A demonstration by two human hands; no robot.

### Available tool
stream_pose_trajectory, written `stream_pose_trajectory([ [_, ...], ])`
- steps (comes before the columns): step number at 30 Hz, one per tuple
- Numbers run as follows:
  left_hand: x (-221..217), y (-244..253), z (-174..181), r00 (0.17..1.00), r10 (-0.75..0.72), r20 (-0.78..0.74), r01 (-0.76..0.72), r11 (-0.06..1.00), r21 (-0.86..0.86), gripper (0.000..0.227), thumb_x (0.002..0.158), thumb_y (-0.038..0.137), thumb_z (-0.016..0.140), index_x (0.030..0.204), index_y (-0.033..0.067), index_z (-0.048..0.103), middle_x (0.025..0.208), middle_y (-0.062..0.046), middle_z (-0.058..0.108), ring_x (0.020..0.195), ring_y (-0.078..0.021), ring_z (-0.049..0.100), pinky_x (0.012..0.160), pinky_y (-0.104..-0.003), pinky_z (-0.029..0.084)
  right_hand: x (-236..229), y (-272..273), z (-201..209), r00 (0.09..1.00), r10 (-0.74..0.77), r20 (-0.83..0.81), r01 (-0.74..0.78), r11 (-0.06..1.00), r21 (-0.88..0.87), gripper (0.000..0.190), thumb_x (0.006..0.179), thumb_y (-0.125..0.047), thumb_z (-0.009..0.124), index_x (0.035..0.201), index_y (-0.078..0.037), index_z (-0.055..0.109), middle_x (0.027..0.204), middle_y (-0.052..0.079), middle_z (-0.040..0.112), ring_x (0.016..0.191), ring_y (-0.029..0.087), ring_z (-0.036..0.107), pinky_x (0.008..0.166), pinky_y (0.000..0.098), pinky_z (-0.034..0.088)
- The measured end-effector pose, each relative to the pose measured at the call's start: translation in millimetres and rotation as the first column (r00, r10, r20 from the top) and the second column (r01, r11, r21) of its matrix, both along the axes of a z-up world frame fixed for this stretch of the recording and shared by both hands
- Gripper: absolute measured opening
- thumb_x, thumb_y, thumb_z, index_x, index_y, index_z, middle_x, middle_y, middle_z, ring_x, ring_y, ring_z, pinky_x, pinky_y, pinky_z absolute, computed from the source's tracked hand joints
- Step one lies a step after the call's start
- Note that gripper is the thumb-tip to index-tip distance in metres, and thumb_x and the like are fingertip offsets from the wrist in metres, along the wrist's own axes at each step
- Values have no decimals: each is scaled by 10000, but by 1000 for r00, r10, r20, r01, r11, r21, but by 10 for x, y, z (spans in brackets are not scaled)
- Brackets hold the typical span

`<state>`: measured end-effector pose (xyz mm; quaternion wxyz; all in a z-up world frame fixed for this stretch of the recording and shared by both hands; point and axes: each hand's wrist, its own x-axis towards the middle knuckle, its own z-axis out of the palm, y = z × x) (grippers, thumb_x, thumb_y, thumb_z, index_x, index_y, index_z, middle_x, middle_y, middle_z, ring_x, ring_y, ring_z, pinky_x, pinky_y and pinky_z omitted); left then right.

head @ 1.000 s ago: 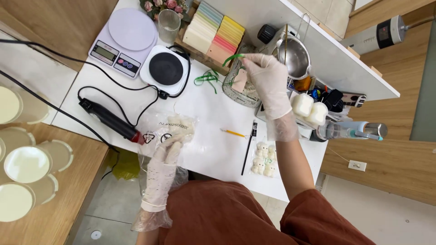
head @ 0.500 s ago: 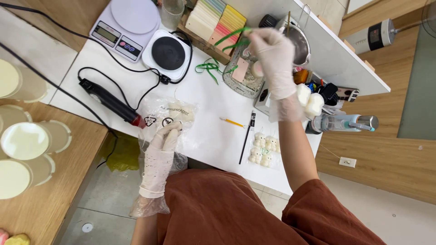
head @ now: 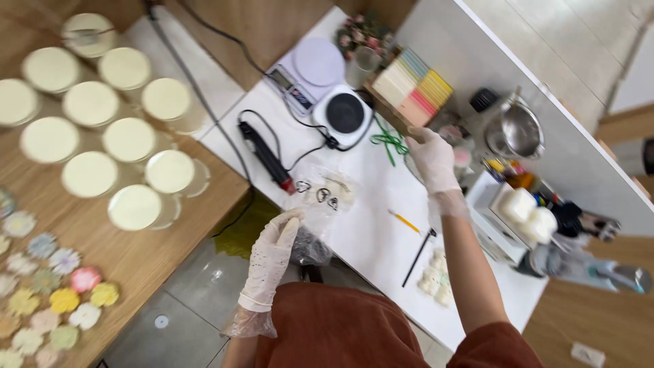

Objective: The person carries a green ribbon-wrapped candle across the shop and places it on a glass display shelf with similar candles. They then return to the workbench, handle a cup-shaped silicone mold and small bear-shaped candles, and use a pencil-like tool near them. Finally they reach into a shelf and handle a plastic container of decorative dried pieces.

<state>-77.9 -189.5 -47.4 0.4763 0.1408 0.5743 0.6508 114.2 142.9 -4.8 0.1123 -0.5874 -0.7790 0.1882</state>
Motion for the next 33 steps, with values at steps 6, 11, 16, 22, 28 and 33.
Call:
stream_pose_trajectory([
  [6, 50, -340, 172, 989, 147, -11, -147, 988, 37, 284, 1011, 166, 626, 1241, 15, 698, 1125, -12, 730, 1021, -73, 626, 950, -218, 485, -239, -398, 459, 993, 83, -79, -88, 994, -66, 319, 943, -337, 703, 1213, -177, 761, 1014, 138, 767, 944, 247, 738, 874, 354, 551],
  [11, 294, -489, 284, 961, 268, -72, -270, 963, -15, 290, 995, 169, 640, 1236, 26, 713, 1128, -16, 743, 1025, -78, 639, 942, -227, 494, -377, -575, 475, 951, 107, -289, -159, 974, -162, 294, 960, -265, 695, 1222, -147, 754, 986, 81, 780, 887, 146, 730, 825, 283, 550],
  [16, 809, -733, 610, 903, 356, -240, -397, 905, -152, 289, 967, 193, 654, 1221, 73, 723, 1133, -20, 779, 1045, -90, 687, 939, -231, 518, -312, -835, 144, 856, 204, -476, -363, 891, -272, 286, 979, -204, 672, 1235, -98, 743, 986, 42, 773, 843, 106, 698, 778, 253, 544],
  [22, 1055, -1049, 657, 862, 440, -250, -490, 849, -196, 300, 950, 200, 660, 1210, 69, 735, 1157, -28, 782, 1079, -99, 698, 961, -241, 515, -387, -1134, 142, 840, 326, -433, -495, 786, -370, 300, 976, -219, 646, 1237, -112, 748, 992, 32, 780, 844, 97, 717, 767, 246, 533],
  [28, 957, -1187, 437, 798, 545, -257, -585, 802, -116, 298, 964, 186, 646, 1225, 73, 734, 1170, -47, 776, 1081, -110, 691, 965, -261, 525, -535, -1256, 204, 792, 387, -471, -560, 768, -311, 298, 965, -229, 656, 1226, -125, 756, 979, 40, 794, 842, 104, 715, 763, 236, 534],
  [33, 765, -1216, 692, 809, 523, -269, -574, 801, -169, 294, 959, 196, 644, 1211, 92, 751, 1150, -46, 801, 1074, -114, 720, 964, -264, 538, -740, -1348, 275, 822, 364, -439, -532, 767, -360, 294, 950, -243, 671, 1211, -144, 765, 965, 42, 813, 826, 119, 715, 745, 261, 547],
])
